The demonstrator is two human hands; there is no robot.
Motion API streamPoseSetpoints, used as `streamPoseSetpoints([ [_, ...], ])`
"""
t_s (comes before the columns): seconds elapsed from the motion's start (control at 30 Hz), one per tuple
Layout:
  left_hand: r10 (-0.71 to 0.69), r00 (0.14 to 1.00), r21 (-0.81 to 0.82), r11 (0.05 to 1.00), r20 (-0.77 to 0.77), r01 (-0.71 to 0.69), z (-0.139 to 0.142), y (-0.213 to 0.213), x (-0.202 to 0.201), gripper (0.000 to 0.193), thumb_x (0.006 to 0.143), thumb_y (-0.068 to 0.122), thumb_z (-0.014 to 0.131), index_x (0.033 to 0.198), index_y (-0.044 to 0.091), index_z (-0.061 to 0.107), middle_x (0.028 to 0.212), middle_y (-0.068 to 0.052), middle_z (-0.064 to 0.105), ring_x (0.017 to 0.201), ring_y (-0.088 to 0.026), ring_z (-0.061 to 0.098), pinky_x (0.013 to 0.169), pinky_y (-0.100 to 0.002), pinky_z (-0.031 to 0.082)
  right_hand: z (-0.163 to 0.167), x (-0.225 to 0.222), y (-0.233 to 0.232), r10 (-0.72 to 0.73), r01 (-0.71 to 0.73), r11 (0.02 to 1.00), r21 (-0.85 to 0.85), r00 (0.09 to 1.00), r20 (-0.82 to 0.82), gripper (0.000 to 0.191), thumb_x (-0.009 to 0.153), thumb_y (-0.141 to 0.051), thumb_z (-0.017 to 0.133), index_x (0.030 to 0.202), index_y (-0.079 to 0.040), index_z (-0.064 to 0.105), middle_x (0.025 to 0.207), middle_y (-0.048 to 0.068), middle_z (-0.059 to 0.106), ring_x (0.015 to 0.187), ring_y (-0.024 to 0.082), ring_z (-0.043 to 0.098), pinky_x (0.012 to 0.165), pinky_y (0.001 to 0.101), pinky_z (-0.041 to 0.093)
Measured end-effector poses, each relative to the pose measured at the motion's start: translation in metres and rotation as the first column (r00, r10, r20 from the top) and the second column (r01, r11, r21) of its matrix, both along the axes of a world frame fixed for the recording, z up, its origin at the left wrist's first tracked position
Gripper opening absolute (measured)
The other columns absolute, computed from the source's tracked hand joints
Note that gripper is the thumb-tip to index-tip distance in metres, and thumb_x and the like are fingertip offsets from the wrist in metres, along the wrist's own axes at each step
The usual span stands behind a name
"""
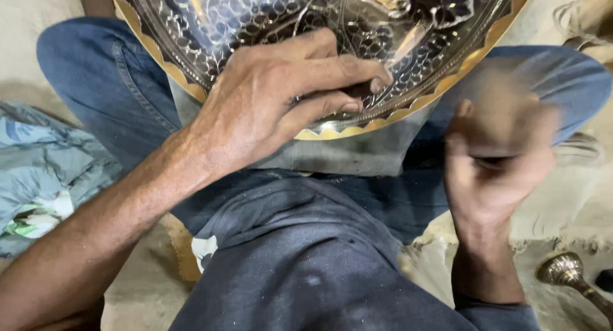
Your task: The person hammers a metal chisel against a decorative brass plate to emboss patterns, then sharpens the chisel on a whetstone, and resumes hammering the plate. The person holds the plate on their lap and uses a wooden mallet and metal chisel.
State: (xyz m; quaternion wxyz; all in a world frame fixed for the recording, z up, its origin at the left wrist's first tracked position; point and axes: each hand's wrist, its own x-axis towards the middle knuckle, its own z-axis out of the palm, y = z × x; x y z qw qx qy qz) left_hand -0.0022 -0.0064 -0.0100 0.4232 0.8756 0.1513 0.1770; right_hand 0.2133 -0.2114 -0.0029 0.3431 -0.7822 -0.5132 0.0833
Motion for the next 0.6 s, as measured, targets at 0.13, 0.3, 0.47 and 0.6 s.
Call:
streamPoseSetpoints([
  [0.13,0.012,0.999,0.020,1.000,0.035,-0.013,-0.004,-0.003,0.002,0.039,0.101,0.022,0.075,0.139,0.013,0.067,0.098,0.000,0.059,0.085,-0.013,0.060,0.073,-0.028,0.055,0.018,0.011,-0.001,0.263,-0.144,0.949,-0.280,0.850,0.456,0.033,0.097,0.001,0.082,0.118,0.001,0.057,0.093,0.015,0.064,0.081,0.025,0.065,0.076,0.0355,0.055],
  [0.3,0.015,1.000,0.014,1.000,-0.002,-0.015,0.010,-0.007,0.003,0.038,0.099,0.020,0.078,0.135,0.012,0.069,0.093,-0.002,0.058,0.079,-0.015,0.059,0.068,-0.031,0.052,0.032,-0.002,0.008,0.135,-0.102,0.980,-0.172,0.972,0.191,0.032,0.099,-0.001,0.081,0.120,0.001,0.057,0.097,0.015,0.064,0.082,0.027,0.065,0.077,0.0376,0.053],
  [0.47,0.005,1.000,-0.020,1.000,-0.015,-0.005,0.016,-0.006,0.008,0.037,0.098,0.020,0.078,0.134,0.013,0.071,0.089,-0.002,0.058,0.075,-0.015,0.059,0.065,-0.031,0.052,0.045,-0.005,0.011,0.256,-0.136,0.932,-0.337,0.904,0.342,0.035,0.093,-0.001,0.083,0.118,0.001,0.058,0.099,0.018,0.065,0.084,0.031,0.068,0.081,0.0417,0.055],
  [0.6,0.023,1.000,-0.056,0.998,-0.011,-0.024,0.015,-0.011,0.008,0.035,0.098,0.018,0.077,0.132,0.011,0.069,0.096,-0.003,0.065,0.079,-0.015,0.064,0.068,-0.028,0.057,0.047,-0.004,0.008,0.188,-0.095,0.954,-0.284,0.928,0.321,0.035,0.092,0.002,0.080,0.121,0.001,0.059,0.103,0.020,0.067,0.091,0.033,0.070,0.085,0.0420,0.056],
])
